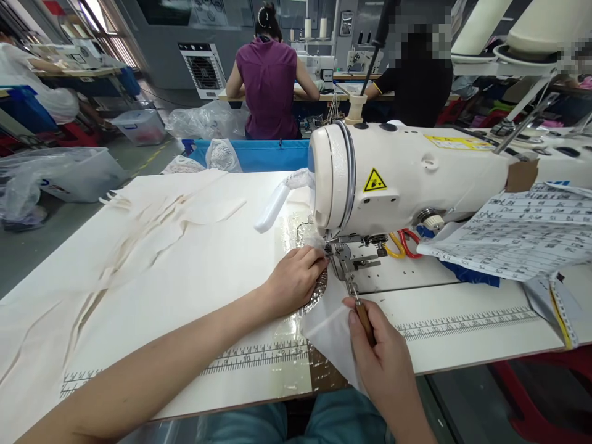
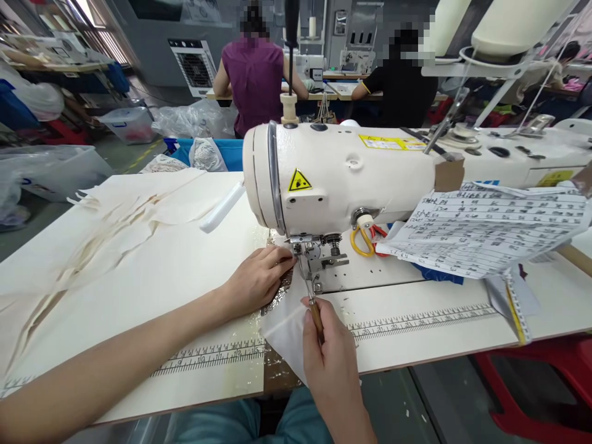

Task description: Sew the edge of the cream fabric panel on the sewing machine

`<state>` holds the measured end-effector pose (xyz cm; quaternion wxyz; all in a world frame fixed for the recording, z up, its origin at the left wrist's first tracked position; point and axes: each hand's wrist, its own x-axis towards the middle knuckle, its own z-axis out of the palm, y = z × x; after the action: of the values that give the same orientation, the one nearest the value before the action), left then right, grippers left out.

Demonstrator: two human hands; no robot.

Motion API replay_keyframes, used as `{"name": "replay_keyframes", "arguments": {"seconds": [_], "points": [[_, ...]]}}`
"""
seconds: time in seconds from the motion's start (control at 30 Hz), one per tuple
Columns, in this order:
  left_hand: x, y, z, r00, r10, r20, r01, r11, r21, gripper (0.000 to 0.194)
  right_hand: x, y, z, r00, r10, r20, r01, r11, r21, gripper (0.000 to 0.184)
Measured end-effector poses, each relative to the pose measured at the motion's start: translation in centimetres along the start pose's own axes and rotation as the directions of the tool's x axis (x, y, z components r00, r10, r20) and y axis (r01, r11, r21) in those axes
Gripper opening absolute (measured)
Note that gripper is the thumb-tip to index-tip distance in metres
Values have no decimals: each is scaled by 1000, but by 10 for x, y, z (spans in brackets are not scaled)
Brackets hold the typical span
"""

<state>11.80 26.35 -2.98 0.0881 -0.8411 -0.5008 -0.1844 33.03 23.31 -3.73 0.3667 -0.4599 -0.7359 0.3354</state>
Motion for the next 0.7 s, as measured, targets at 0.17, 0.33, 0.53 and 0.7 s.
{"name": "replay_keyframes", "arguments": {"seconds": [0.17, 0.33, 0.53, 0.7], "points": [[-1, 1, 1, 1000, -4, 11, 4, 1000, 1, 36, -3, -3, -2, 995, -100, 11, 100, 995, 3, 20], [1, 0, 0, 999, 17, -30, -19, 998, -68, 31, 9, -22, -6, 982, -182, 54, 176, 979, 101, 21], [19, 5, -2, 988, 21, 153, -37, 994, 104, 23, 21, -57, 4, 954, -258, 154, 210, 939, 271, 21], [20, 6, 7, 976, -217, 23, 216, 975, 52, 19, 1, -53, 7, 890, -442, 114, 428, 895, 130, 24]]}}
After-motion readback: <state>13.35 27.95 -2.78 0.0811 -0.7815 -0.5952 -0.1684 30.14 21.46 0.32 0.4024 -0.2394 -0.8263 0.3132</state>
